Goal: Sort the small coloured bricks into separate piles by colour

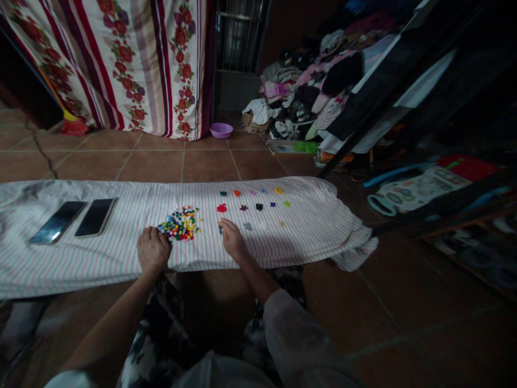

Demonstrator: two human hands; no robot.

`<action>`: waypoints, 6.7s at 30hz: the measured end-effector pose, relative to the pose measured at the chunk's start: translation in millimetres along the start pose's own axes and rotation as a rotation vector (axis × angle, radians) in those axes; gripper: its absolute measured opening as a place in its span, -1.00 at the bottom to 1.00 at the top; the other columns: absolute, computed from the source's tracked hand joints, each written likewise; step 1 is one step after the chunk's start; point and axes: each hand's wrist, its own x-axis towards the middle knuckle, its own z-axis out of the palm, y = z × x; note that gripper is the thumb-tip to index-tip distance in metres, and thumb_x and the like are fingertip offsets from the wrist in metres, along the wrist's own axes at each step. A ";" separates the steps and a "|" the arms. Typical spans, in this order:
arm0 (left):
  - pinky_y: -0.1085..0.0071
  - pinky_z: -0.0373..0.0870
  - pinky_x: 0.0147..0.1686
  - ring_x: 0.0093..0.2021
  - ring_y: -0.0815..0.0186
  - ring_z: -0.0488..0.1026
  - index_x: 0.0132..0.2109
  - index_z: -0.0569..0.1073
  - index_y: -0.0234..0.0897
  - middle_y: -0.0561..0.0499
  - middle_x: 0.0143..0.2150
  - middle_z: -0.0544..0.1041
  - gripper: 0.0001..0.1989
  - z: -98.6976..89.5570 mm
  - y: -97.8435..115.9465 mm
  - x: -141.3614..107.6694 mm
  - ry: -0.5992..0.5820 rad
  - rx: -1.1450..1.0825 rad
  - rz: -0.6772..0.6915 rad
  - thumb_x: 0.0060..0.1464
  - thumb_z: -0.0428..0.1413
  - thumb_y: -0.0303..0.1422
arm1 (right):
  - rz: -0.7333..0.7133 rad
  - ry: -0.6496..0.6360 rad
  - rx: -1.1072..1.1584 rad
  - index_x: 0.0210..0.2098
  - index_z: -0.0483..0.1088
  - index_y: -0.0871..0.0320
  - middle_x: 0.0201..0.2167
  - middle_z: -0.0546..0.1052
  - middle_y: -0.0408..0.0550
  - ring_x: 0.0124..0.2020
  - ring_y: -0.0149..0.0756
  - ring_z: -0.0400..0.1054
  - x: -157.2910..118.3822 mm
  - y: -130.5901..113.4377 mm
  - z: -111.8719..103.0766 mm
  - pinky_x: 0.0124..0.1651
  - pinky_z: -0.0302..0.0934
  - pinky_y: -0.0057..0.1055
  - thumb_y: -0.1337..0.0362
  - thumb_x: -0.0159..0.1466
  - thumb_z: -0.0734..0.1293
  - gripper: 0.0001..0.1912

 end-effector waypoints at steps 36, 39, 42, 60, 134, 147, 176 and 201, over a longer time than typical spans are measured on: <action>0.03 0.17 0.22 0.23 -0.03 0.29 0.03 0.41 -0.53 -0.42 0.12 0.42 -0.55 3.7 2.0 -1.5 0.016 -0.062 -0.036 0.22 -0.19 -0.31 | -0.029 -0.346 -0.282 -0.20 0.50 0.04 -0.19 0.53 -0.03 -0.01 -0.13 0.23 49.9 -98.6 57.0 0.03 0.15 -0.21 0.28 0.35 0.26 -0.84; 0.02 0.17 0.21 0.22 -0.02 0.29 0.03 0.42 -0.49 -0.38 0.10 0.43 -0.56 4.3 2.4 -1.8 0.047 -0.085 -0.049 0.22 -0.19 -0.30 | -0.007 -0.291 -0.238 -0.18 0.49 0.04 -0.20 0.55 -0.06 -0.04 -0.17 0.26 48.5 -97.8 53.4 0.04 0.14 -0.25 0.31 0.35 0.26 -0.84; 0.02 0.18 0.21 0.22 -0.02 0.30 0.03 0.42 -0.49 -0.39 0.09 0.43 -0.56 3.7 2.2 -1.9 0.052 -0.088 -0.046 0.22 -0.18 -0.30 | 0.035 -0.217 -0.185 -0.18 0.47 0.05 -0.25 0.55 -0.08 -0.09 -0.20 0.29 47.9 -92.9 44.0 0.02 0.16 -0.30 0.34 0.33 0.26 -0.85; 0.03 0.21 0.17 0.14 -0.01 0.33 -0.01 0.41 -0.45 -0.37 0.05 0.43 -0.60 1.2 0.4 -0.8 0.010 -0.049 -0.013 0.19 -0.17 -0.32 | 0.215 0.175 -0.272 -0.25 0.51 0.16 -0.28 0.58 0.02 -0.21 -0.19 0.39 8.3 45.6 -58.6 -0.03 0.19 -0.28 0.39 0.25 0.17 -0.72; 0.07 0.17 0.14 0.20 -0.02 0.28 -0.03 0.40 -0.41 -0.36 0.10 0.41 -0.63 -3.9 6.9 -0.4 -0.034 0.043 0.000 0.25 -0.17 -0.27 | 0.044 -0.522 -0.243 0.00 0.49 0.00 -0.03 0.43 -0.02 0.03 -0.23 0.25 52.6 -103.9 47.9 0.07 0.21 -0.34 0.31 0.42 0.15 -0.68; 0.05 0.17 0.17 0.21 -0.03 0.29 0.01 0.40 -0.48 -0.39 0.10 0.42 -0.58 -6.3 10.6 1.5 -0.039 0.043 -0.027 0.26 -0.18 -0.26 | 0.120 -0.548 -0.297 -0.01 0.48 0.03 -0.02 0.44 0.02 0.05 -0.19 0.26 68.8 -109.6 55.0 0.06 0.22 -0.28 0.30 0.36 0.21 -0.72; 0.07 0.20 0.16 0.17 0.01 0.31 0.01 0.41 -0.41 -0.32 0.06 0.43 -0.62 -0.9 2.2 -2.3 -0.004 -0.011 -0.010 0.22 -0.16 -0.31 | 0.107 -0.562 -0.203 -0.09 0.41 0.06 -0.05 0.50 -0.07 0.01 -0.29 0.33 74.9 -114.6 51.8 0.04 0.22 -0.36 0.35 0.34 0.18 -0.78; 0.11 0.23 0.12 0.10 0.05 0.35 -0.02 0.43 -0.42 -0.29 0.02 0.45 -0.61 -3.5 2.9 -1.2 -0.021 0.014 -0.019 0.22 -0.17 -0.29 | 0.351 0.071 0.080 -0.12 0.50 0.10 -0.24 0.56 -0.08 -0.23 -0.32 0.44 11.3 -25.2 -15.1 -0.10 0.31 -0.40 0.28 0.29 0.25 -0.76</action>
